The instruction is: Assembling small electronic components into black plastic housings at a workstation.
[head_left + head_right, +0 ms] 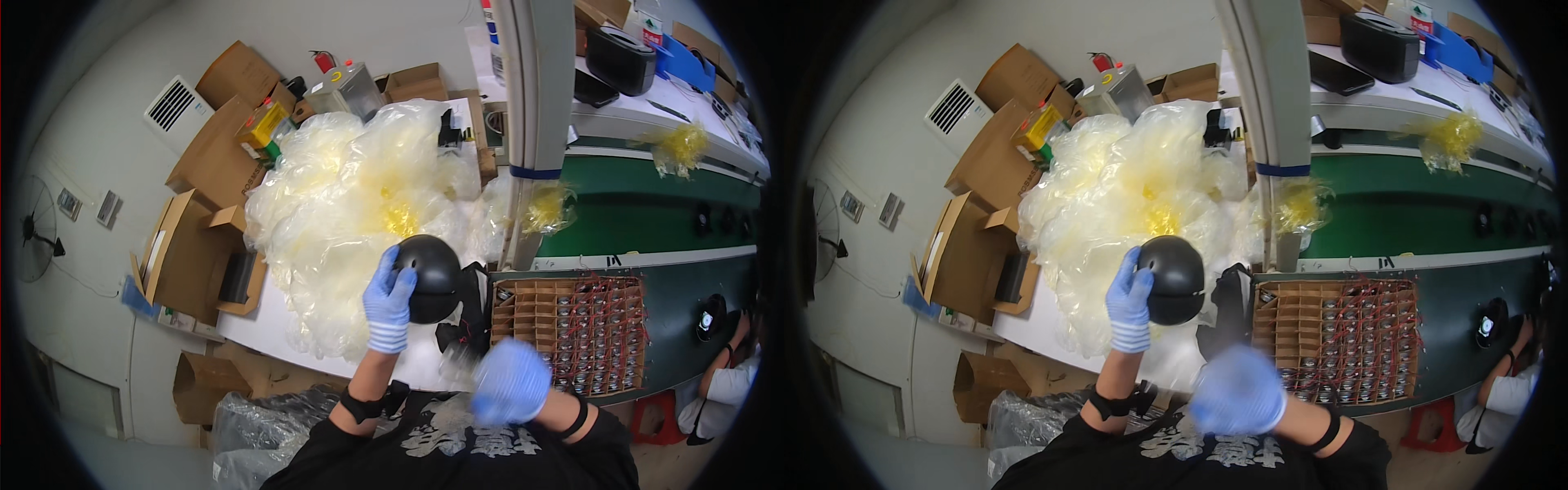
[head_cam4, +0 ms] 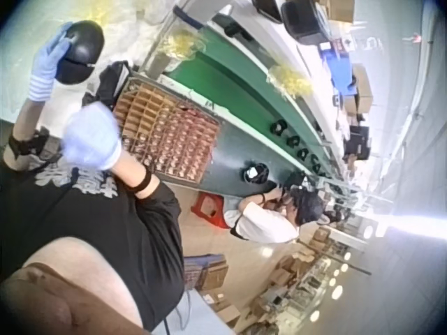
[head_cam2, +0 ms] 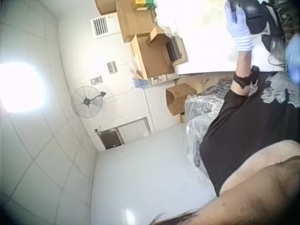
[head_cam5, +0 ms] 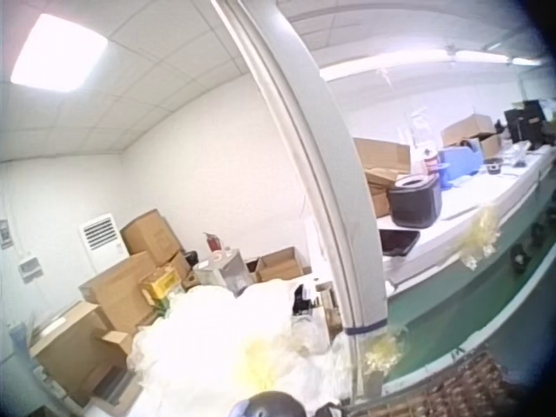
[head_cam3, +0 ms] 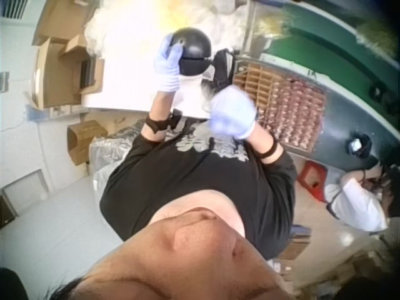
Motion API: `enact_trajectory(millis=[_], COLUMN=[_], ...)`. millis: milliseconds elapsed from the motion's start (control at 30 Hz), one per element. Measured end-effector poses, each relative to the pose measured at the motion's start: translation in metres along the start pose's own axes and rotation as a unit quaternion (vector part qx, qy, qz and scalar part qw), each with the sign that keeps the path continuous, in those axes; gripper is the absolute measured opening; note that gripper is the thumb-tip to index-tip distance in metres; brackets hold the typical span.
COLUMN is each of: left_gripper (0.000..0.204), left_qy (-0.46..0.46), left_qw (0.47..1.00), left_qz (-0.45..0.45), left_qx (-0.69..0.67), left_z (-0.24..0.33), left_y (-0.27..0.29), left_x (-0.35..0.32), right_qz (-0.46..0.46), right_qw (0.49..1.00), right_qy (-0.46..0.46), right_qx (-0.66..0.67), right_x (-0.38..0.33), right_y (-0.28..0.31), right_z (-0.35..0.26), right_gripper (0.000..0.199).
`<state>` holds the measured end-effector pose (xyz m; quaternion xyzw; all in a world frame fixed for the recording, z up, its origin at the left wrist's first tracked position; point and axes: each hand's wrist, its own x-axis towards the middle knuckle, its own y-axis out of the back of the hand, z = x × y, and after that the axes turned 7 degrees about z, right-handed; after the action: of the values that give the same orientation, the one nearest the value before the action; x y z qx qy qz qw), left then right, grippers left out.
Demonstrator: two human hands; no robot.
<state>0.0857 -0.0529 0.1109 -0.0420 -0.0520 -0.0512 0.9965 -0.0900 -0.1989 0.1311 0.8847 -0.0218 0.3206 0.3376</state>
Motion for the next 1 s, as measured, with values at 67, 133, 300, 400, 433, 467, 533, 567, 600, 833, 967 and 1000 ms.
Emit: enact_trajectory(millis=[67,133,300,400,433,467,533,567,600,833,967,1000], left_gripper=[0.052,0.052,0.054,0.054,0.054,0.054,0.055,0.055,0.055,0.056,0.062,0.063], left_qy=[-0.018,-0.03,0.002,-0.022,-0.021,-0.015,-0.009,-0.008,-0.008,0.028,0.124,0.171], left_qw=[1.0,0.999,1.0,1.0,0.999,1.0,1.0,1.0,1.0,0.998,0.97,0.945], left_qz=[-0.001,0.004,0.003,0.019,0.023,0.022,0.023,0.02,0.015,-0.059,-0.197,-0.26], left_qx=[-0.003,-0.036,0.018,0.009,0.01,0.011,0.011,0.008,0.006,-0.002,-0.072,-0.101], left_z=[-0.004,0.0,-0.011,-0.014,-0.014,-0.012,-0.009,-0.007,-0.004,0.0,0.011,0.019], left_y=[0.011,0.012,0.032,0.031,0.032,0.033,0.032,0.029,0.027,0.039,0.038,0.035], left_x=[-0.004,-0.008,-0.011,-0.011,-0.011,-0.012,-0.013,-0.014,-0.015,-0.016,-0.023,-0.027], right_qz=[0.365,0.417,0.456,0.461,0.476,0.491,0.502,0.516,0.529,0.415,-0.013,-0.068], right_qw=[0.892,0.753,0.608,0.56,0.554,0.549,0.553,0.554,0.554,0.752,0.993,0.997], right_qy=[-0.186,-0.378,-0.427,-0.462,-0.453,-0.444,-0.444,-0.402,-0.359,-0.223,-0.045,0.003], right_qx=[0.189,0.34,0.49,0.51,0.51,0.51,0.495,0.515,0.533,0.461,0.111,0.037], right_x=[0.013,0.011,-0.003,0.011,0.02,0.028,0.033,0.03,0.026,0.026,0.041,0.051], right_y=[-0.005,0.014,0.038,0.044,0.044,0.044,0.041,0.036,0.034,0.025,0.043,0.038], right_z=[0.028,0.06,0.145,0.169,0.179,0.183,0.183,0.184,0.184,0.1,0.057,0.048], right_gripper=[0.005,0.016,0.019,0.016,0.015,0.013,0.016,0.018,0.021,0.051,0.099,0.109])
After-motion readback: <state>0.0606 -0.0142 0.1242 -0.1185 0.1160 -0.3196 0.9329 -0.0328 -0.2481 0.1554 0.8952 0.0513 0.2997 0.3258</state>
